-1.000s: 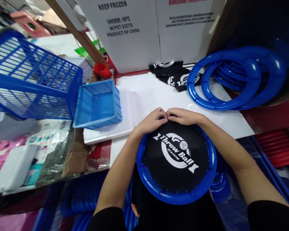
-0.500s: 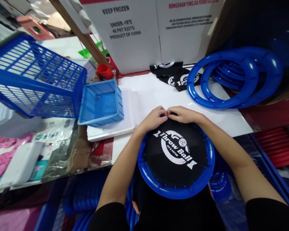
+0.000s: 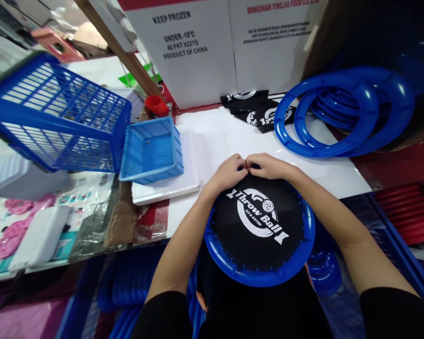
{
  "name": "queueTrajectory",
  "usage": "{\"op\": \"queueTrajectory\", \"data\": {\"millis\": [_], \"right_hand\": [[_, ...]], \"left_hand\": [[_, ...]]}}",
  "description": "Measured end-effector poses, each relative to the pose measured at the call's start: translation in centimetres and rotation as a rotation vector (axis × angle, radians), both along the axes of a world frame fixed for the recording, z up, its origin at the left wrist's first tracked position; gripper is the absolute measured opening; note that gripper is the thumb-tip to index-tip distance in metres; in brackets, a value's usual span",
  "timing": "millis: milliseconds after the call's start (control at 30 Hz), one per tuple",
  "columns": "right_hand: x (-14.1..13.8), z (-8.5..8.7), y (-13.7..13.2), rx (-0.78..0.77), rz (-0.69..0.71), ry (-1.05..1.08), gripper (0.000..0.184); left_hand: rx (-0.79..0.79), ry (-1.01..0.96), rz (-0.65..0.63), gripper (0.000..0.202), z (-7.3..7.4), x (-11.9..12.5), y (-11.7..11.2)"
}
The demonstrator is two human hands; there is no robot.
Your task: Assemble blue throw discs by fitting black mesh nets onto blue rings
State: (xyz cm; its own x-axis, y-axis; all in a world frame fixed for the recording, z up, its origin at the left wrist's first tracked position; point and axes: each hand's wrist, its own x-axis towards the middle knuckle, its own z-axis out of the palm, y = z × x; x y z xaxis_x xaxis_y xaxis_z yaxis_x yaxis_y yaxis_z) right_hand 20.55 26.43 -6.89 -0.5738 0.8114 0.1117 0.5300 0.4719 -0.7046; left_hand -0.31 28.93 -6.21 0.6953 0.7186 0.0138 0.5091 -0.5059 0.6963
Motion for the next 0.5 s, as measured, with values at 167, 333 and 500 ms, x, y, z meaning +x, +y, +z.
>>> {"op": "queueTrajectory", "data": {"millis": [167, 333, 500], "right_hand": [[0.2, 0.0, 0.1, -0.051, 0.000, 0.057, 0.007], [0.8, 0.5, -0.3, -0.033, 0.002, 0.136, 0.010], [1.3, 1.2, -0.9, -0.037, 0.074, 0.071, 0.026]], "left_hand": [[0.002, 0.002, -0.002, 0.004, 0.0, -0.3, 0.1], [-0.182, -0.133, -0.044, 0.016, 0.8, -1.5, 0.7], [-0.213, -0.131, -0.026, 0.023, 2.4, -3.1, 0.8]]}}
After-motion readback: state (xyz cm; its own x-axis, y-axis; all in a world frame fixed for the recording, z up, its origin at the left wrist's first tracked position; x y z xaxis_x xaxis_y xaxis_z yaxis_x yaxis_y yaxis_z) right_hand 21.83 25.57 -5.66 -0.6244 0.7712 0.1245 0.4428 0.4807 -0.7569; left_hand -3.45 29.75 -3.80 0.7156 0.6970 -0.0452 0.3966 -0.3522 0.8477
